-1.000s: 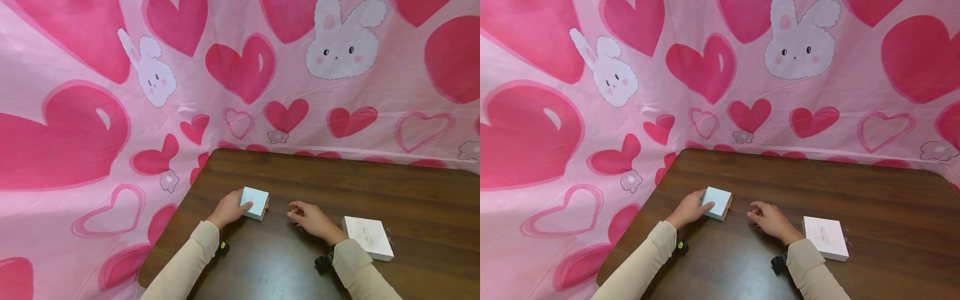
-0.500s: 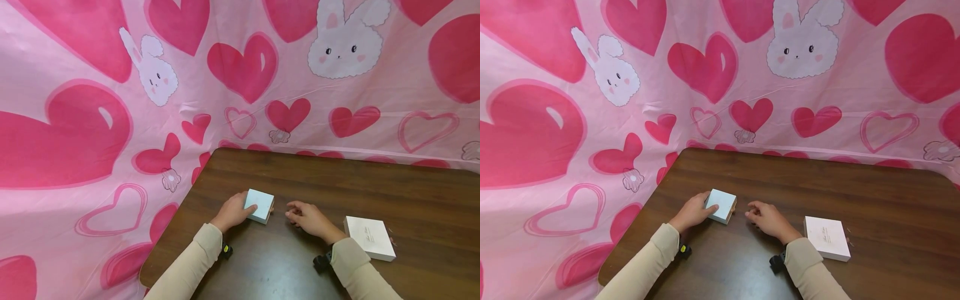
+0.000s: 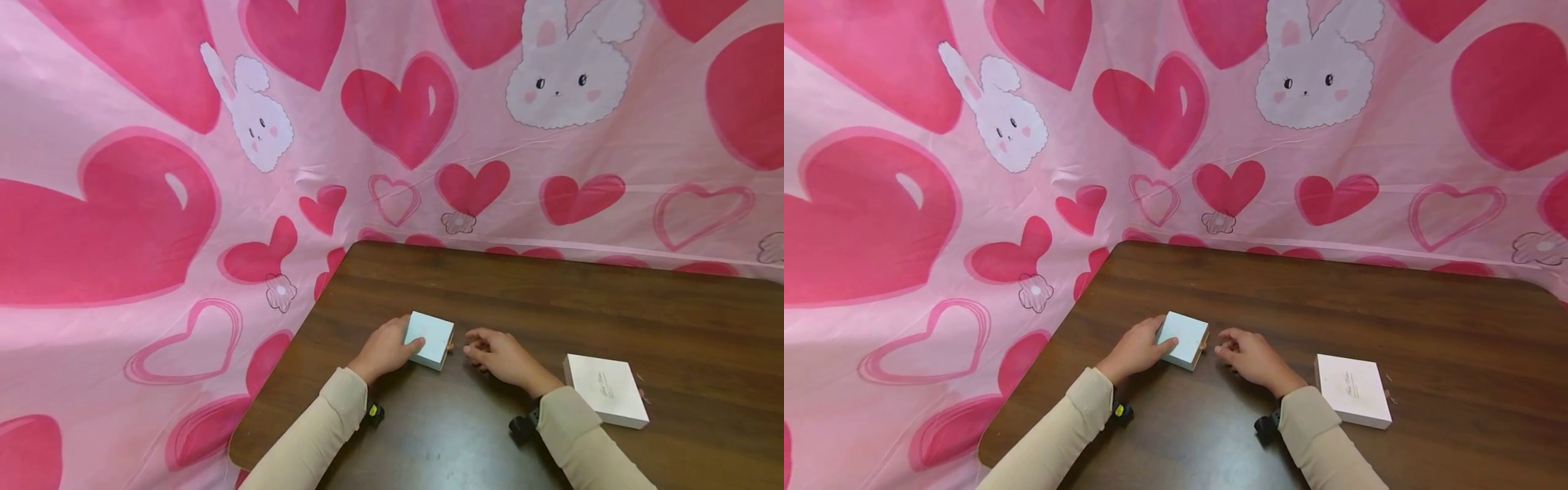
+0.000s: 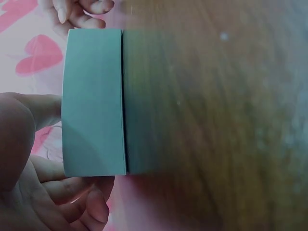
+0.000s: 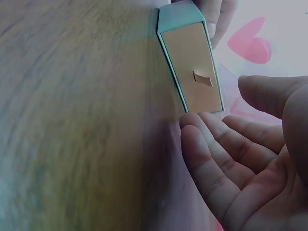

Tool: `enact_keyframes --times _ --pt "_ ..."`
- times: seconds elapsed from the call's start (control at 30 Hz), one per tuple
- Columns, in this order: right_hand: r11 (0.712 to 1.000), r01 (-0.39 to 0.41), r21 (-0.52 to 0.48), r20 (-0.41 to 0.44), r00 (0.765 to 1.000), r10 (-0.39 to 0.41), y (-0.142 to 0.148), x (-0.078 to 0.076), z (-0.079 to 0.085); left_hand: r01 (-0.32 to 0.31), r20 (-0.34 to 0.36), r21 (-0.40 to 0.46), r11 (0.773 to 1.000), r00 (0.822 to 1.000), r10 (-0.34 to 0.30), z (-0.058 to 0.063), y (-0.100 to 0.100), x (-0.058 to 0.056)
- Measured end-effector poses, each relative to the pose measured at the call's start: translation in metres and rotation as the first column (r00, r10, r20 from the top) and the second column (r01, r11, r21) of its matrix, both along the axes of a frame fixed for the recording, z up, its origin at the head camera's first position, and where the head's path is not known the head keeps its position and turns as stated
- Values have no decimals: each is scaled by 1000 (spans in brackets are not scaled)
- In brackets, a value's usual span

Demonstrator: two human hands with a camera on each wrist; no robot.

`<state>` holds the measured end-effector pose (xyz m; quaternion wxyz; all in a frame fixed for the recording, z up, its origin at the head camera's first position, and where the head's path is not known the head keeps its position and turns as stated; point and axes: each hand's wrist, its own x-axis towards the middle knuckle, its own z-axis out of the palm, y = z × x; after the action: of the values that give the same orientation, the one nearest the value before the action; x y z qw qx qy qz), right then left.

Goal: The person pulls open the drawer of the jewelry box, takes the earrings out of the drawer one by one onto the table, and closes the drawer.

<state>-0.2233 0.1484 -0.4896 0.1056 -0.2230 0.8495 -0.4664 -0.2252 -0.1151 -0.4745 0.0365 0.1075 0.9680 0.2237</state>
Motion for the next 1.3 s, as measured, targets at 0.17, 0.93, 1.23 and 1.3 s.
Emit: enact_keyframes --times 0.17,0.93,1.23,1.3 --pt "1000 -10 -8 7 1000 10 -4 -1 2 10 1 -5 1000 1000 -10 0 3 2" --pt "1000 -11 12 5 1000 11 -14 -5 1 36 -13 0 999 999 -36 0 6 8" --pt "1000 -18 -11 0 1000 18 -14 -7 0 28 4 4 1000 1000 -28 -2 6 9" --pt "1000 -16 -12 5 1000 16 -15 -8 0 31 2 7 1000 1000 -31 -3 6 10"
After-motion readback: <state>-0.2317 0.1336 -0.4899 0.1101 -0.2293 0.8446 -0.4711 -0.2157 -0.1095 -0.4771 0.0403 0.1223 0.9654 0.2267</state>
